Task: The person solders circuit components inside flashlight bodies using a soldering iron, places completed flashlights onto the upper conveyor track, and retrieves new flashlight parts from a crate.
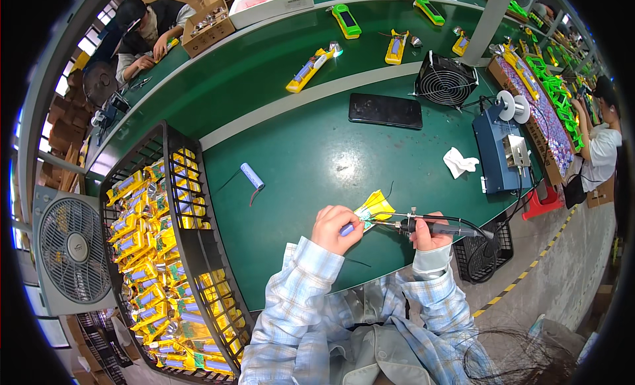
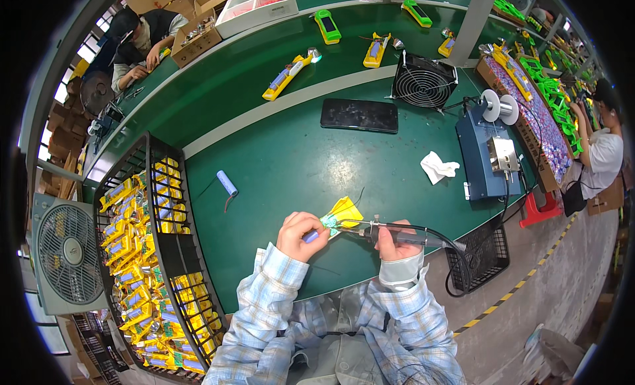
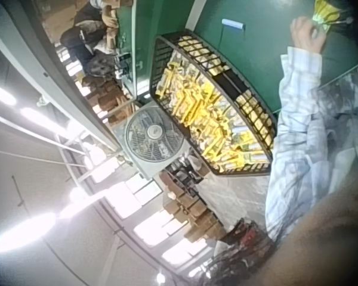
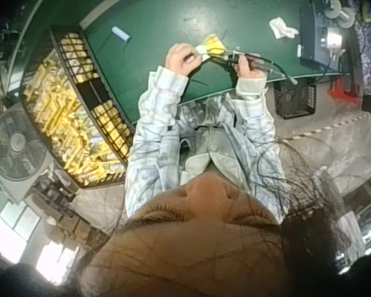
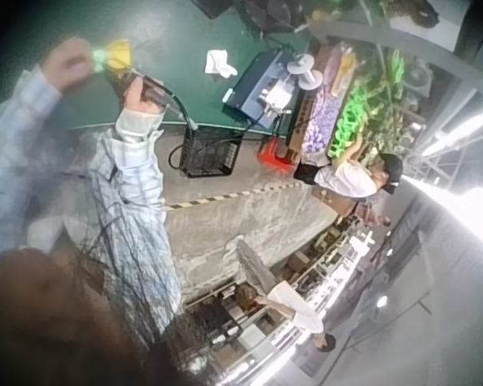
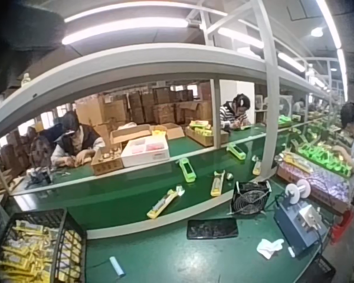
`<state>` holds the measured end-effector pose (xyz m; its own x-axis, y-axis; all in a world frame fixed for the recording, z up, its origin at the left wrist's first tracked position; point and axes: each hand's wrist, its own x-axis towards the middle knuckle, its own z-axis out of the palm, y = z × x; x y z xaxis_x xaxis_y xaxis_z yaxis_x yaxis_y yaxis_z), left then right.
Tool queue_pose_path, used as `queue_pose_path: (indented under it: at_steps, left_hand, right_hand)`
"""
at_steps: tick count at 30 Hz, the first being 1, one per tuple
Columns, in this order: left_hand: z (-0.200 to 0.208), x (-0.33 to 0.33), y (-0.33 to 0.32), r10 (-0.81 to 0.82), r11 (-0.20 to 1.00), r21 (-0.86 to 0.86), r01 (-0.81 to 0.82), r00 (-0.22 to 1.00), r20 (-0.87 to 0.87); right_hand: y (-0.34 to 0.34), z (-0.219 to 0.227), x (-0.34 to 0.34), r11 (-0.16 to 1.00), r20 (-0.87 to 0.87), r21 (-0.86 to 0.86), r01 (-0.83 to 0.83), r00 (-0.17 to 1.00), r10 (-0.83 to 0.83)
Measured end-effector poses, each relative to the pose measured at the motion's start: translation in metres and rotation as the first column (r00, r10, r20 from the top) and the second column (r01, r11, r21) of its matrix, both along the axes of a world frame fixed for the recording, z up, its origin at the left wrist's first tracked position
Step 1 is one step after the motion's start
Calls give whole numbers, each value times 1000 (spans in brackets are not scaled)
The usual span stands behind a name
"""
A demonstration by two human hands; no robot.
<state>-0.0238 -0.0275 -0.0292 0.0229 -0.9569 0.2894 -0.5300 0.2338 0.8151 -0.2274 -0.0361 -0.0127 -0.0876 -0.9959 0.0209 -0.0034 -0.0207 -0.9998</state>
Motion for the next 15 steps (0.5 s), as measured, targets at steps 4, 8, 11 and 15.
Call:
queue_pose_path:
  at_steps: [4, 8, 11, 15]
  left_hand:
    - [0, 0, 0, 2, 1000, -6, -2, 1000, -3]
    - [0, 0, 1, 0, 1000, -6, 1, 1000, 9]
    - [-1, 1, 0, -3, 1000, -16, 3, 1000, 22]
    - [-1, 1, 1, -2, 1000, -19, 2, 1000, 27]
  right_hand:
    - [3, 5, 4, 1000, -17, -10, -3, 1000, 3]
    - [4, 11, 11, 994, -104, -109, 0, 995, -11]
    - [3, 14, 14, 976, -149, -217, -33, 989, 0]
    - [6, 15, 14, 983, -171, -180, -33, 985, 1]
